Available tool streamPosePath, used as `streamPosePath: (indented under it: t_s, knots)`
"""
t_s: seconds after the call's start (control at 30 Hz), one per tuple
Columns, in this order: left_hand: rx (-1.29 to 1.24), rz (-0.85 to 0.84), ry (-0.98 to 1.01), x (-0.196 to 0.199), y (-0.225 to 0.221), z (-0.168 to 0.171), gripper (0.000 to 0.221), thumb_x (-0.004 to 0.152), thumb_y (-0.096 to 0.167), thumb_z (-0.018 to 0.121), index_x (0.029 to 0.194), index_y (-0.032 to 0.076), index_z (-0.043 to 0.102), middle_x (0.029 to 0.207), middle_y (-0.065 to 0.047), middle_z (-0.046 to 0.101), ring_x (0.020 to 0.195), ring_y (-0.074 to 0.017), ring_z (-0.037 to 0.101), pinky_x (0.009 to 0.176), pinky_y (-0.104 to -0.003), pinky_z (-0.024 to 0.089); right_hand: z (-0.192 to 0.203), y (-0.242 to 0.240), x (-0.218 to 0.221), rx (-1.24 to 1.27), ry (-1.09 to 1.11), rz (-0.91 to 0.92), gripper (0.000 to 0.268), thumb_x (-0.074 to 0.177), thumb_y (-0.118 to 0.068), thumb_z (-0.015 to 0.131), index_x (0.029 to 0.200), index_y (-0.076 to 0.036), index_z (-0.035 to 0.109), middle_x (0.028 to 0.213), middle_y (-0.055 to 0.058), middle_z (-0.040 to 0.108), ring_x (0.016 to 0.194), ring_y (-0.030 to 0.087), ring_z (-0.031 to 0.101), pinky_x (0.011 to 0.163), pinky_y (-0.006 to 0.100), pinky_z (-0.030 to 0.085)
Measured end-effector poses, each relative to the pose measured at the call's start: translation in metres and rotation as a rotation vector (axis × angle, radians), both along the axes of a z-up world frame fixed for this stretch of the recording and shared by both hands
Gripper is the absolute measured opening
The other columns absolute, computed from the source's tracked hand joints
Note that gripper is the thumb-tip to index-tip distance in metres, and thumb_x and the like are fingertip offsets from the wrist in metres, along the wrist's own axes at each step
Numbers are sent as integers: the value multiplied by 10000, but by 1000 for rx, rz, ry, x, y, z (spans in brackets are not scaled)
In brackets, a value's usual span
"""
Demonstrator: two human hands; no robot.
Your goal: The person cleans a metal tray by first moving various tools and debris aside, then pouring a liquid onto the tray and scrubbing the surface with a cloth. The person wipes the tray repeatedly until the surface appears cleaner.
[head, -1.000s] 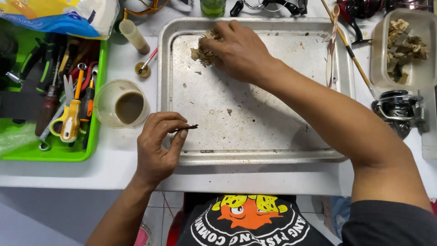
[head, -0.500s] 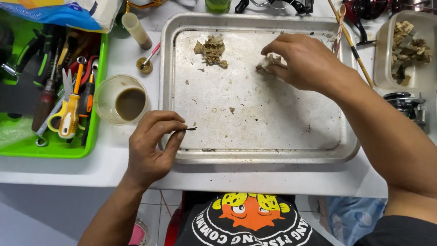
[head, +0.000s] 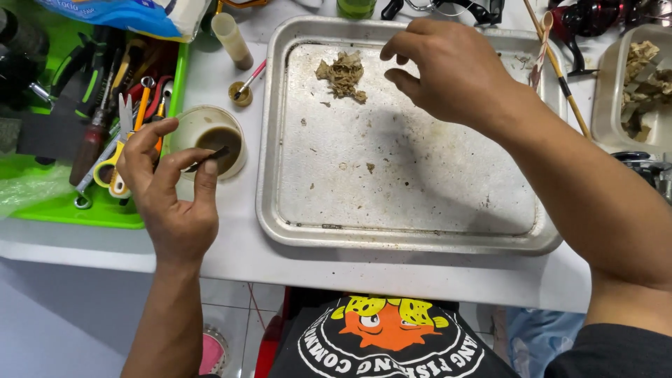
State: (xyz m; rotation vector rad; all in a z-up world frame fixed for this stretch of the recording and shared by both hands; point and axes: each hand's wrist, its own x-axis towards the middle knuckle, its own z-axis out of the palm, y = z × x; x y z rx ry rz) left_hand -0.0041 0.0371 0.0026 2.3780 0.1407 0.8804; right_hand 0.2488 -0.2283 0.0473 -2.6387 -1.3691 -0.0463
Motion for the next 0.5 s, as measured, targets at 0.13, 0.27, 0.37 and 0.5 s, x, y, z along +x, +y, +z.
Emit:
streamPosePath:
  t_s: [0.13,0.27,0.37,0.5]
  knots:
    - [-44,-75,-80,-2,-12,-6,41,1031,31,652,1061,32,680,1360,-221,504,1321,-392,471,1092,-526,413,-6,18,-6,-186,176,-44,392,987,-296,669,1342,-131,650,1204,113,673,936,346,661,766,527,533]
    - [-42,-205,-91,1,-33,-4,66,998,38,663,1050,41,703,1314,-198,523,1273,-369,487,1031,-462,514,-39,35,4,-65,99,12,578,953,-270,723,1470,-109,519,1259,203,605,976,369,635,698,492,553]
    - [-67,-228,-85,4,-42,-5,80,996,43,667,1059,72,706,1347,-183,540,1257,-355,493,1003,-465,502,-68,54,18,-25,124,53,557,931,-293,755,1402,-71,557,1325,250,571,962,346,627,822,455,562]
    - [-78,-231,-85,6,-43,-5,84,995,37,670,1062,79,698,1351,-184,543,1243,-357,499,995,-460,505,-74,63,20,6,199,48,161,1025,-155,620,1140,-69,693,993,141,650,734,313,619,579,401,517]
